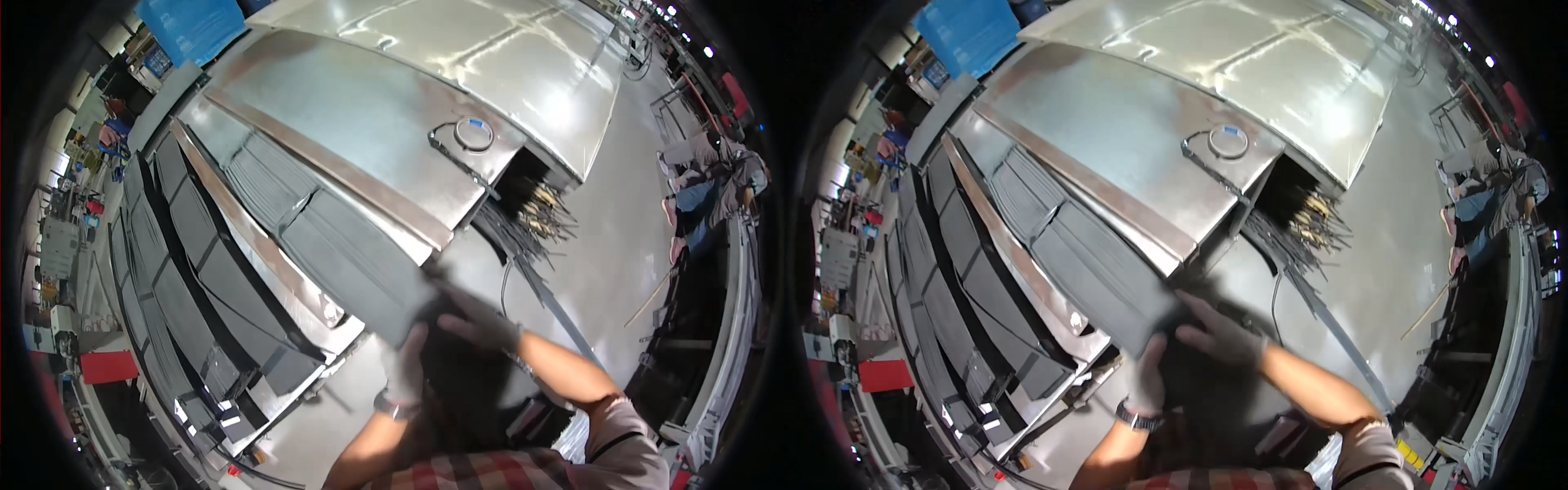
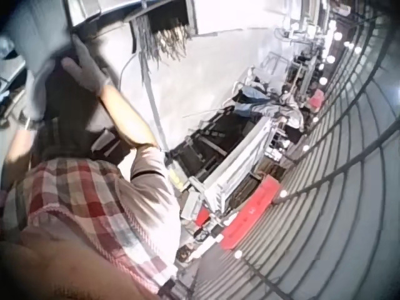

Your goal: Manually sort and stack bundles of thin building material strips on a manufacturing table.

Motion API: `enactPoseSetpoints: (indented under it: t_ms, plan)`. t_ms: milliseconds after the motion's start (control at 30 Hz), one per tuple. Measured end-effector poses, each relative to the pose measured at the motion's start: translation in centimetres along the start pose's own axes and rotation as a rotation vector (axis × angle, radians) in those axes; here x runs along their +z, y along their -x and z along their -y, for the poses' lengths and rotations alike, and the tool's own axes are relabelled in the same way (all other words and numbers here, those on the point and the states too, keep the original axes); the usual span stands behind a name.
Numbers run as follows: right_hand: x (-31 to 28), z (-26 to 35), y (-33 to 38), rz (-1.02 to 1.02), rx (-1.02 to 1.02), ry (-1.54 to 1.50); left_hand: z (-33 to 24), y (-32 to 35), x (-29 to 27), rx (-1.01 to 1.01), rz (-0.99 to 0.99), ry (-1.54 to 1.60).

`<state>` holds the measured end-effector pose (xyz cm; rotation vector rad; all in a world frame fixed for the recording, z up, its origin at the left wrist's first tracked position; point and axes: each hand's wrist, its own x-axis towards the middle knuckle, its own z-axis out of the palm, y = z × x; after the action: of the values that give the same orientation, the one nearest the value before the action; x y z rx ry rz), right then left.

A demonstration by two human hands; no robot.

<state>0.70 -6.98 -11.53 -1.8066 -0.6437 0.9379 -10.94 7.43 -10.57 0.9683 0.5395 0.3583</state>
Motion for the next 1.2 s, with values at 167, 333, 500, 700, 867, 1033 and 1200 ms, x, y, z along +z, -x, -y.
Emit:
enactPoseSetpoints:
  t_ms: [167, 333, 500, 700, 867, 1033, 1200]
  plan:
    - [-0.2, -0.5, -0.6, 0.024, 0.055, 0.067, 2.5, -2.6, -0.7, -0.119, -0.067, -0.248]
    - [0.4, -1.1, -0.9, -0.02, -0.019, 0.061, 5.0, -1.0, -1.6, 0.141, -0.297, -0.422]
    - [0.2, -3.7, -4.6, -0.128, -0.117, 0.061, 4.1, -3.0, -2.8, 0.031, -0.266, -0.592]
    - [-0.3, -1.9, -4.7, 0.063, 0.035, -0.087, 2.9, -3.2, -3.1, -0.177, -0.044, -0.299]
    - [0.2, -3.7, -4.4, 0.019, -0.007, -0.203, 3.4, -2.6, -2.0, -0.14, -0.071, -0.127]
    - [-0.4, 0.4, -2.9, 0.115, 0.119, -0.224, 3.7, -2.1, -2.5, -0.027, -0.016, -0.177]
    - [-0.9, -0.9, -2.4, 0.065, 0.05, -0.028, 2.5, -1.7, -0.7, -0.142, -0.108, 0.01]
